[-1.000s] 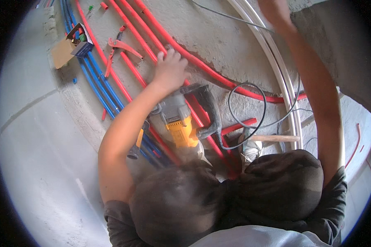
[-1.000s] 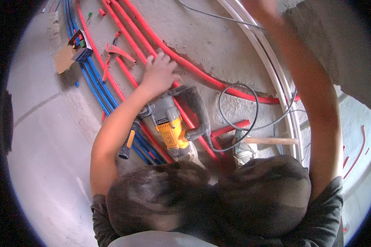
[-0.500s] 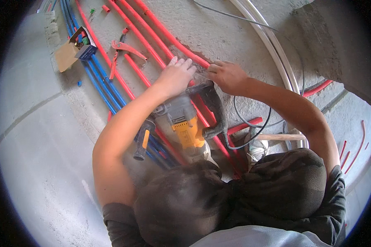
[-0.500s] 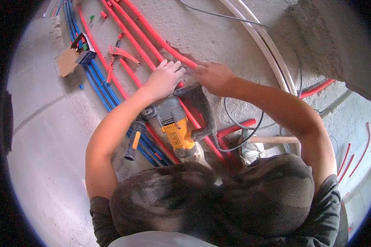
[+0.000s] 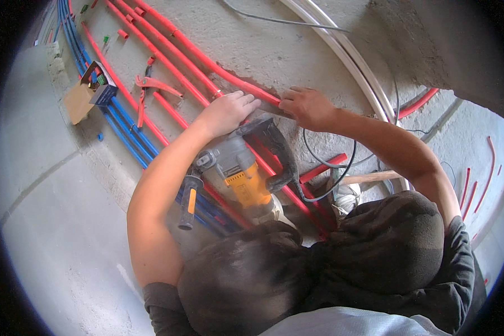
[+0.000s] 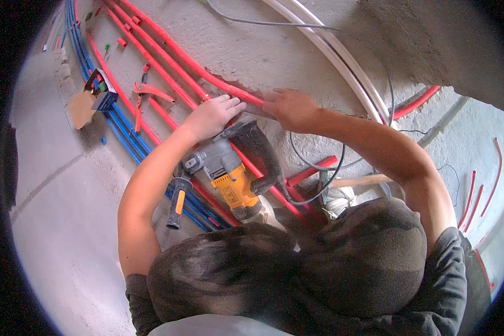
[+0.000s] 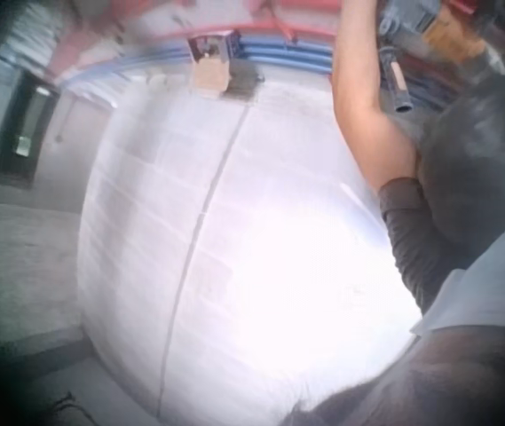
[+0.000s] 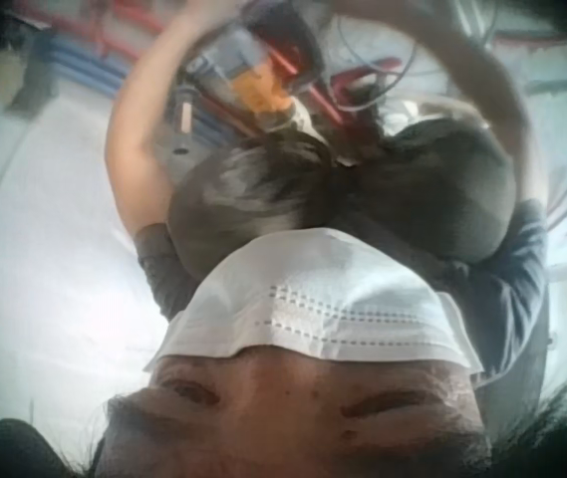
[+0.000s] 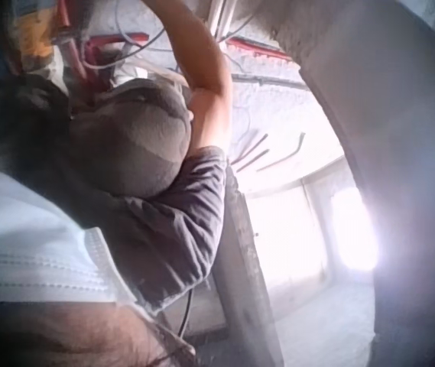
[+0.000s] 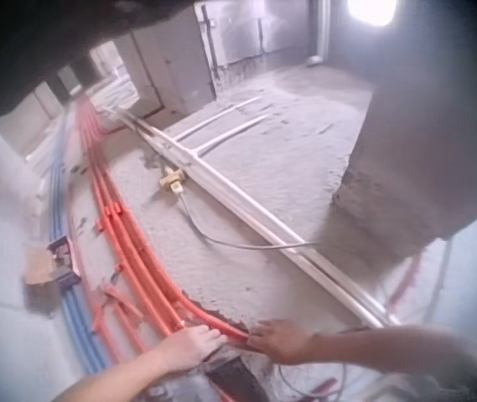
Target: The person cuts red plastic pipes with a power saw, aligns them on the floor, and secures them with metal ties using a hammer. The person also uses a pipe cutter to trim pipe ends.
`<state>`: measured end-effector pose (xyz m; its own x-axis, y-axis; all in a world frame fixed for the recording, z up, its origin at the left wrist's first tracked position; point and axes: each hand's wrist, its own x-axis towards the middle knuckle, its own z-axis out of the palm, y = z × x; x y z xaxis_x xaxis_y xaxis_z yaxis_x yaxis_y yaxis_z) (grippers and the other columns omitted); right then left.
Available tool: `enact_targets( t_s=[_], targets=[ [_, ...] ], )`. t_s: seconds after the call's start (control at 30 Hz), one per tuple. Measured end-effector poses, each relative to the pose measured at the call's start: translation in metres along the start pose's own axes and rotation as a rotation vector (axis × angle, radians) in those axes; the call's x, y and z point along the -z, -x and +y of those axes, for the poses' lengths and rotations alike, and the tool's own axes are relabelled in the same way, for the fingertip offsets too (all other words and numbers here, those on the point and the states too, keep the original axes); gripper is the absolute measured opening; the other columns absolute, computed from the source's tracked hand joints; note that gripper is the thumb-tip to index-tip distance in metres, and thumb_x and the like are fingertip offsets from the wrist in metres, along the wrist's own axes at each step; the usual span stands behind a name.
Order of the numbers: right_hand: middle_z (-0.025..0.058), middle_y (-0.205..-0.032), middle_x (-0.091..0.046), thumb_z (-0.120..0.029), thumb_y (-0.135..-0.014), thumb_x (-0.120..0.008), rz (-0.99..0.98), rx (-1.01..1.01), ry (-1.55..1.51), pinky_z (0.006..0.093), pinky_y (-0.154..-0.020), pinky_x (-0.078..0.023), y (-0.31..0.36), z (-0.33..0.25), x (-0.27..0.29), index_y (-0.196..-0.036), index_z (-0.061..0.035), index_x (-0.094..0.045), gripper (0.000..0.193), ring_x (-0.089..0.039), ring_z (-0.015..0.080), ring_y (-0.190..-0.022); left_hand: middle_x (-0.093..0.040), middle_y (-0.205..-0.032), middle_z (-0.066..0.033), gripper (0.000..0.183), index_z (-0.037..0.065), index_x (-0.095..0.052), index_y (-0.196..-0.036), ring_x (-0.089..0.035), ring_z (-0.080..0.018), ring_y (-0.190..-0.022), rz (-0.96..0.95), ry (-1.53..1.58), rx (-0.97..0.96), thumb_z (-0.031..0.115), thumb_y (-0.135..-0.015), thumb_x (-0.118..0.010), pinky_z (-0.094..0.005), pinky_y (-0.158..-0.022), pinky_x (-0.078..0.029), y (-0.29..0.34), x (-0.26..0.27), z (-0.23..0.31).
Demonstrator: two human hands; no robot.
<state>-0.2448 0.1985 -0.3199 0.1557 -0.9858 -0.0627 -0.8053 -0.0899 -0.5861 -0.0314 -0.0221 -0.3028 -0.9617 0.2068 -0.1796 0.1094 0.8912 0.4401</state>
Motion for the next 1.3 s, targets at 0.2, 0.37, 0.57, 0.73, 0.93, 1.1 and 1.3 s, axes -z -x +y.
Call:
enact_targets(
  t_s=[0.2, 0.37, 0.57, 0.73, 0.93, 1.1, 1.3],
  targets=[
    [0.0156, -0.107, -0.065, -0.01, -0.09, -0.064, 0.035, 0.008, -0.07, 0.0516, -0.086, -0.054, 0.014, 0.003, -0.001, -0.106, -0.0066, -0.068, 0.016, -0.066, 0.0386, -0.102, -0.071, -0.116, -0.0115, 0.033, 0.004, -0.069, -0.123, -0.068, -0.0306, -0.107, -0.131, -0.141, -0.039, 0.013, -0.094, -0.059, -0.0428, -0.094, -0.058, -0.01, 0.003, 0.004],
    [0.0165, -0.103, -0.065, -0.012, -0.093, -0.064, 0.072, -0.05, -0.113, 0.0528, -0.086, -0.054, 0.027, 0.004, -0.006, -0.104, -0.0065, -0.066, 0.012, -0.066, 0.0404, -0.101, -0.071, -0.101, -0.0124, 0.012, 0.005, -0.07, -0.095, -0.069, -0.0324, -0.103, -0.187, -0.141, -0.111, 0.013, -0.091, -0.061, -0.0452, -0.09, -0.058, -0.023, -0.007, -0.009],
    [0.0176, -0.102, -0.066, -0.015, -0.092, -0.065, 0.117, -0.101, -0.16, 0.055, -0.087, -0.055, 0.051, 0.018, 0.004, -0.102, -0.0073, -0.067, 0.013, -0.067, 0.0421, -0.101, -0.065, -0.097, -0.0156, 0.012, 0.002, -0.067, -0.089, -0.067, -0.036, -0.101, -0.128, -0.034, -0.047, 0.012, -0.089, -0.06, -0.0464, -0.088, -0.057, -0.03, -0.004, -0.006],
    [0.0182, -0.103, -0.067, -0.015, -0.091, -0.067, 0.192, -0.187, -0.163, 0.0546, -0.087, -0.055, 0.079, 0.026, 0.021, -0.098, -0.0054, -0.069, 0.012, -0.067, 0.0425, -0.101, -0.064, -0.1, -0.0168, 0.011, 0.001, -0.067, -0.088, -0.066, -0.0358, -0.104, -0.135, -0.041, -0.006, 0.011, -0.088, -0.061, -0.0473, -0.09, -0.056, -0.032, -0.002, 0.003],
    [0.0186, -0.101, -0.068, -0.013, -0.092, -0.065, 0.229, -0.202, -0.172, 0.054, -0.084, -0.056, 0.11, 0.024, 0.036, -0.096, -0.0039, -0.069, 0.011, -0.068, 0.042, -0.098, -0.067, -0.106, -0.0189, 0.007, 0.0, -0.068, -0.09, -0.066, -0.0377, -0.104, -0.346, -0.099, 0.099, 0.005, -0.088, -0.064, -0.0482, -0.092, -0.056, -0.038, 0.032, 0.008],
    [0.0177, -0.1, -0.068, -0.013, -0.095, -0.064, 0.187, -0.258, -0.154, 0.0535, -0.081, -0.056, 0.146, 0.019, 0.037, -0.1, -0.0046, -0.071, 0.012, -0.069, 0.0421, -0.095, -0.075, -0.099, -0.023, 0.021, -0.003, -0.071, -0.108, -0.071, -0.0372, -0.09, 0.287, -0.114, -0.052, 0.007, -0.096, -0.058, -0.0477, -0.081, -0.057, -0.174, 0.171, -0.008],
    [0.0168, -0.105, -0.069, -0.014, -0.097, -0.062, 0.163, -0.285, -0.126, 0.0513, -0.087, -0.058, 0.126, -0.003, 0.044, -0.11, -0.0062, -0.073, 0.018, -0.069, 0.04, -0.102, -0.074, -0.091, -0.0141, 0.021, 0.001, -0.076, -0.101, -0.072, -0.0252, -0.087, 0.972, 0.154, 0.248, 0.02, -0.094, -0.079, -0.0391, -0.078, -0.056, -0.143, 0.197, -0.056]
  ],
)
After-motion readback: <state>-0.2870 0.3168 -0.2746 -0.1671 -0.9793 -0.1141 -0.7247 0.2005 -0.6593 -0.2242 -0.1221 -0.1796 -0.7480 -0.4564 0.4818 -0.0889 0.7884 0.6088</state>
